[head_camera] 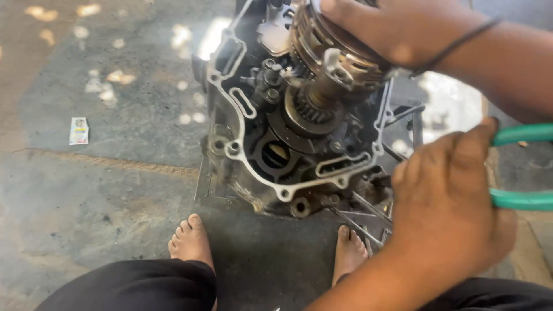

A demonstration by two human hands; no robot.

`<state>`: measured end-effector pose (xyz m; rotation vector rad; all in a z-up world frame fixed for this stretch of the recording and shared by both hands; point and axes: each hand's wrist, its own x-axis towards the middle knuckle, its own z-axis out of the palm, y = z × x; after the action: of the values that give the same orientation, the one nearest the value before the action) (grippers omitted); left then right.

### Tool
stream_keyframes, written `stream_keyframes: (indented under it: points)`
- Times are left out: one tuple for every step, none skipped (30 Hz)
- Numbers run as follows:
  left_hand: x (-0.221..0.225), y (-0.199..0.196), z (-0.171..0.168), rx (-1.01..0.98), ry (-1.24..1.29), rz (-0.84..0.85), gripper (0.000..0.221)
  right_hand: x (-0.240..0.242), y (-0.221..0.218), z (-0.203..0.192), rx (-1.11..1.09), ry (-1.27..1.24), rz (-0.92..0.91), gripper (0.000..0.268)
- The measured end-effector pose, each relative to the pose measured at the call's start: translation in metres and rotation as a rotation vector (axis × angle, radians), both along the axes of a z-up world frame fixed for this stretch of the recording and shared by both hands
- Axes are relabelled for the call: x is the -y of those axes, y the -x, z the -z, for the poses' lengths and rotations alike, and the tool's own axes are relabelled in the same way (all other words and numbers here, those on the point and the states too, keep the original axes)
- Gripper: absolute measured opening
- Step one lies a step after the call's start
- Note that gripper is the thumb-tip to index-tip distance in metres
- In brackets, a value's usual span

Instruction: The recorder is seen disassembling and repairing a motorcycle engine, specifically working on the piston and internal gears using pliers and metal rods.

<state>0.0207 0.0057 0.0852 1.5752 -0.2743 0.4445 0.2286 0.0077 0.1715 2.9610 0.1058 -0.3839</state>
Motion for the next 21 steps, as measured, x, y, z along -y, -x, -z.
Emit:
stream_keyframes:
  points:
    - [0.000,0.000,-0.001,0.016,0.029,-0.004,0.066,0.003,-0.006,0.006,0.041,-0.047,-0.029,0.078]
    - [0.001,0.001,0.002,0.011,0.026,-0.028,0.066,0.011,-0.010,0.011,0.035,-0.050,-0.052,0.078]
    - [0.003,0.003,0.004,0.012,0.049,-0.022,0.064,0.019,-0.013,0.015,0.174,-0.147,-0.292,0.066]
    - [0.007,0.007,0.006,0.014,0.074,0.001,0.062,0.033,-0.015,0.019,0.316,-0.242,-0.513,0.056]
    - [0.008,0.008,0.005,0.011,0.074,-0.006,0.062,0.037,-0.019,0.021,0.312,-0.244,-0.520,0.056]
    - [0.011,0.012,0.002,0.004,0.082,0.000,0.061,0.044,-0.019,0.022,0.298,-0.329,-0.619,0.050]
    - [0.014,0.016,-0.001,-0.003,0.090,0.006,0.061,0.052,-0.020,0.023,0.284,-0.416,-0.717,0.045]
    - [0.012,0.015,0.000,-0.009,0.083,-0.002,0.061,0.050,-0.022,0.024,0.279,-0.426,-0.722,0.045]
    - [0.009,0.015,0.000,-0.017,0.076,-0.010,0.060,0.048,-0.023,0.024,0.218,-0.480,-0.643,0.044]
    - [0.008,0.015,0.000,-0.020,0.071,-0.016,0.060,0.047,-0.025,0.022,0.160,-0.529,-0.564,0.044]
    - [0.007,0.014,0.002,-0.020,0.065,-0.023,0.060,0.044,-0.027,0.022,0.160,-0.535,-0.570,0.044]
    - [0.007,0.014,0.002,-0.023,0.067,-0.020,0.059,0.045,-0.028,0.020,0.177,-0.557,-0.686,0.045]
    - [0.008,0.014,0.002,-0.025,0.068,-0.018,0.059,0.045,-0.028,0.018,0.193,-0.578,-0.802,0.047]
    - [0.009,0.014,0.003,-0.024,0.069,-0.010,0.059,0.049,-0.030,0.019,0.196,-0.575,-0.795,0.047]
    - [0.010,0.015,0.004,-0.024,0.072,-0.002,0.058,0.053,-0.032,0.020,0.168,-0.552,-0.766,0.049]
    - [0.011,0.015,0.005,-0.024,0.074,0.004,0.058,0.056,-0.035,0.021,0.139,-0.529,-0.739,0.051]
    - [0.011,0.016,0.006,-0.022,0.075,0.009,0.058,0.057,-0.034,0.021,0.142,-0.526,-0.735,0.051]
    - [0.011,0.015,0.008,-0.022,0.078,0.008,0.057,0.056,-0.034,0.021,0.160,-0.509,-0.743,0.053]
    - [0.011,0.015,0.009,-0.021,0.080,0.007,0.057,0.054,-0.034,0.020,0.178,-0.491,-0.752,0.056]
    - [0.010,0.015,0.010,-0.018,0.082,0.001,0.057,0.054,-0.031,0.020,0.179,-0.489,-0.759,0.056]
    - [0.009,0.014,0.011,-0.017,0.085,-0.004,0.056,0.053,-0.028,0.021,0.232,-0.405,-0.732,0.055]
